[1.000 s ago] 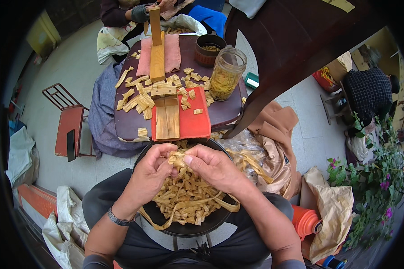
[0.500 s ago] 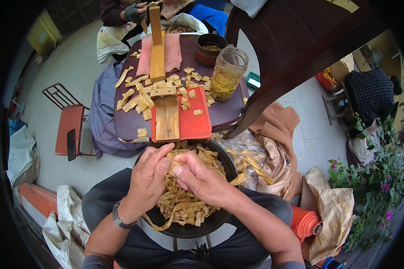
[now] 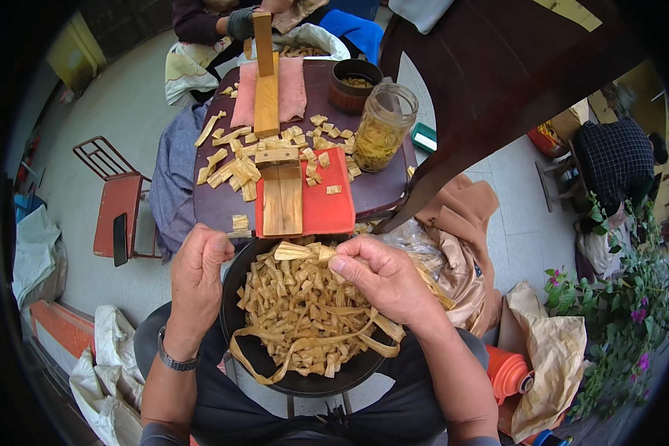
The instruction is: The person sits on the floor and sorts dried vegetable strips from a plastic bag into a black bowl. They handle the strips by hand, separating and arranging them within the bowl.
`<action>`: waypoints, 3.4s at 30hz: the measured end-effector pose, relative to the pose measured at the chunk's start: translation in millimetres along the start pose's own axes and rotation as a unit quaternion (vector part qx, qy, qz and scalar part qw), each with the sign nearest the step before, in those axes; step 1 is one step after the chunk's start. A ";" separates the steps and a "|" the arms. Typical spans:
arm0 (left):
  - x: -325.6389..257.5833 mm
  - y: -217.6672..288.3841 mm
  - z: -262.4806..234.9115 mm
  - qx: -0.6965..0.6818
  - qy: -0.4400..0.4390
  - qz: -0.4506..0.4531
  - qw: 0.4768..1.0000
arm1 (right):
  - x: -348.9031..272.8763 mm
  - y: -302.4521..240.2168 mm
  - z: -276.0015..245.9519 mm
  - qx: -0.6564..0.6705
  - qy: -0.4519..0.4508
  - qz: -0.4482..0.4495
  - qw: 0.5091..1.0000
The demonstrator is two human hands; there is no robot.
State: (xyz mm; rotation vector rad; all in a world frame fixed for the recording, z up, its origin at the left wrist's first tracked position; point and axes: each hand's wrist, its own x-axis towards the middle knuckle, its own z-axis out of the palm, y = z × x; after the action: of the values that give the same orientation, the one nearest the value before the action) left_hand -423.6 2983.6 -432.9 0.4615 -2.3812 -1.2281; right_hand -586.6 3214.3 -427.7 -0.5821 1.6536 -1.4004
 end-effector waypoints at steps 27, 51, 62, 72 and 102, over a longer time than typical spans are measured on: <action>-33.7 1.4 -7.0 -0.120 -0.583 -0.006 0.804 | -24.0 -6.9 26.1 -0.236 -0.280 -0.179 0.913; 16.3 -6.3 -12.1 -0.064 -0.286 0.006 0.956 | 20.0 -10.9 15.4 -0.398 0.013 -0.288 0.871; 62.0 -18.9 14.8 0.040 0.008 0.056 0.998 | 93.8 -4.6 6.5 -0.437 0.182 -0.410 0.780; 47.9 -40.6 19.1 0.093 -0.022 -0.043 0.995 | 84.8 16.4 -6.8 -0.534 0.156 -0.208 0.805; 18.9 -4.7 15.2 -0.433 -0.068 -0.220 0.871 | 23.9 -17.4 44.6 -0.254 -0.077 -0.151 0.952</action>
State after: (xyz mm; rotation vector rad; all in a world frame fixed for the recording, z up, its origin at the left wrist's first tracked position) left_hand -447.1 2982.6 -440.7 0.6267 -1.5748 -2.4062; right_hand -564.5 3166.4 -418.3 -1.2529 1.8554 -1.0888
